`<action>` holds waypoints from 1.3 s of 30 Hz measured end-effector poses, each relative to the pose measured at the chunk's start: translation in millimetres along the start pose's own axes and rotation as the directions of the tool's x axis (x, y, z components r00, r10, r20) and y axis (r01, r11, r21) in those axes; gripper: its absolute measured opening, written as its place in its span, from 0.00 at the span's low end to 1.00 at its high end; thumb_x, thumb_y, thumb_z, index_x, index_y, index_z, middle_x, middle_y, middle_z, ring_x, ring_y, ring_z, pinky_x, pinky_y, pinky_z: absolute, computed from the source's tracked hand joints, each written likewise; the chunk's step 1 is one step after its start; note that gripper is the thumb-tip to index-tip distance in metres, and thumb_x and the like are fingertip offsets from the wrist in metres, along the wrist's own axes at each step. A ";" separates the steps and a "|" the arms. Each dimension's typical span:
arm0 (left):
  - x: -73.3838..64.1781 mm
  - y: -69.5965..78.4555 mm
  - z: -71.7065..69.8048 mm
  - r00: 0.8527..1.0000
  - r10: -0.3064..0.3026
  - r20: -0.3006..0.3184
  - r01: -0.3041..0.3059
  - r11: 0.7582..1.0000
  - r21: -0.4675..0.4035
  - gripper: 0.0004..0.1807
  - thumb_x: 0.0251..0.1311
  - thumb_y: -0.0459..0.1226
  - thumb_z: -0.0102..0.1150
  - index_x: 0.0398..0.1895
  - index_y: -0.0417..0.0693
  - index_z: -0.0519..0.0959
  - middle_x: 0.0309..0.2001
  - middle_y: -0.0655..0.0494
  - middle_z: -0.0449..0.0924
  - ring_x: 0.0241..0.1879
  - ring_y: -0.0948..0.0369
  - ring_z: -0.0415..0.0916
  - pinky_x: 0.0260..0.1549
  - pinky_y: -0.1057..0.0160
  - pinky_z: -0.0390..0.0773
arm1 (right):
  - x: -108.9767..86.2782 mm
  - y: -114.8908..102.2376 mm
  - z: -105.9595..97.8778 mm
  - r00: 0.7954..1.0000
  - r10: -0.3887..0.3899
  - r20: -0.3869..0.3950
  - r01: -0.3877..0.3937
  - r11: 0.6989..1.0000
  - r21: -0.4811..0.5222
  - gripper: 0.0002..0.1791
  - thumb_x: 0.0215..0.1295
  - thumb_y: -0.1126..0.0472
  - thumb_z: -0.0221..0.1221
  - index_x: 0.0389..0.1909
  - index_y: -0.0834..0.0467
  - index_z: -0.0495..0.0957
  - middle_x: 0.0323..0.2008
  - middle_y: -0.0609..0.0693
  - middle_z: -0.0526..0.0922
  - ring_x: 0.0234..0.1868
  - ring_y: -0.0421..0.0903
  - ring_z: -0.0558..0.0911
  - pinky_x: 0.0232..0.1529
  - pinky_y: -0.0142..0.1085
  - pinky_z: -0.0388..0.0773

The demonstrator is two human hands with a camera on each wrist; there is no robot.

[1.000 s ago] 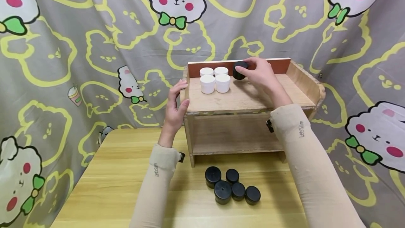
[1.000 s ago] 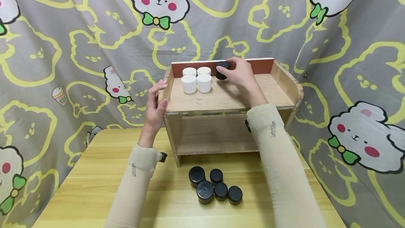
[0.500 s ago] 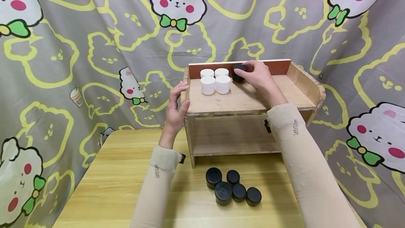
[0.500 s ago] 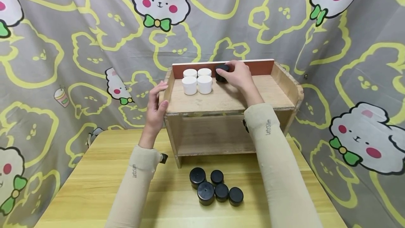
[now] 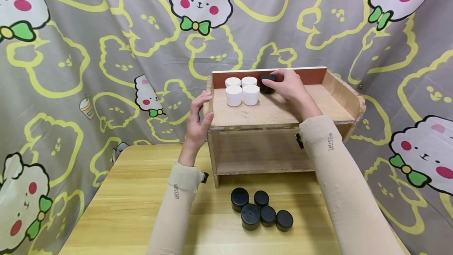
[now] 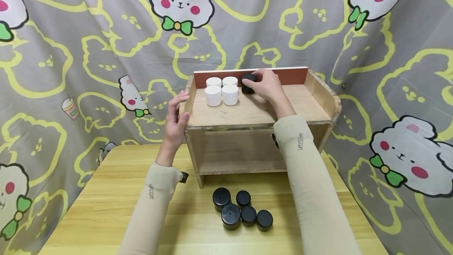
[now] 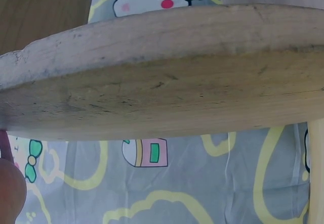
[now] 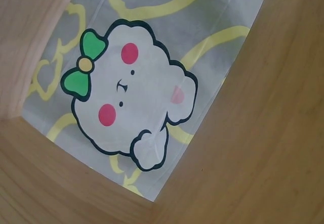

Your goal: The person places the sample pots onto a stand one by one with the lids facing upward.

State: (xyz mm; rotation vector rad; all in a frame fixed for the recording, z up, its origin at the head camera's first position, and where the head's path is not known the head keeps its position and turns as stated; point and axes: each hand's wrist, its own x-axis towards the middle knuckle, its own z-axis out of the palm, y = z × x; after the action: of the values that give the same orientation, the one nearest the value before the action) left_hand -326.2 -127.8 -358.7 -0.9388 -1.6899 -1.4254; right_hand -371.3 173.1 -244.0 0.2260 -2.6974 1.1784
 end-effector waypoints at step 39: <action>-0.3 -0.2 0.0 1.000 0.006 -0.006 -0.006 1.000 -0.003 0.38 0.72 0.59 0.54 0.63 0.32 0.69 0.68 0.34 0.69 0.79 0.49 0.57 0.78 0.49 0.60 | -5.1 0.9 -8.0 0.999 -0.002 0.047 0.003 1.000 -0.015 0.39 0.70 0.38 0.61 0.73 0.58 0.70 0.63 0.62 0.80 0.62 0.55 0.79 0.66 0.49 0.72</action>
State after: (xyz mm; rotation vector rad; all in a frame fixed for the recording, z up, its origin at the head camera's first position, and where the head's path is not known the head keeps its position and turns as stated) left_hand -326.2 -127.8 -359.1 -0.9399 -1.6798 -1.4256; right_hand -365.6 179.9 -240.5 0.2578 -2.7451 1.1658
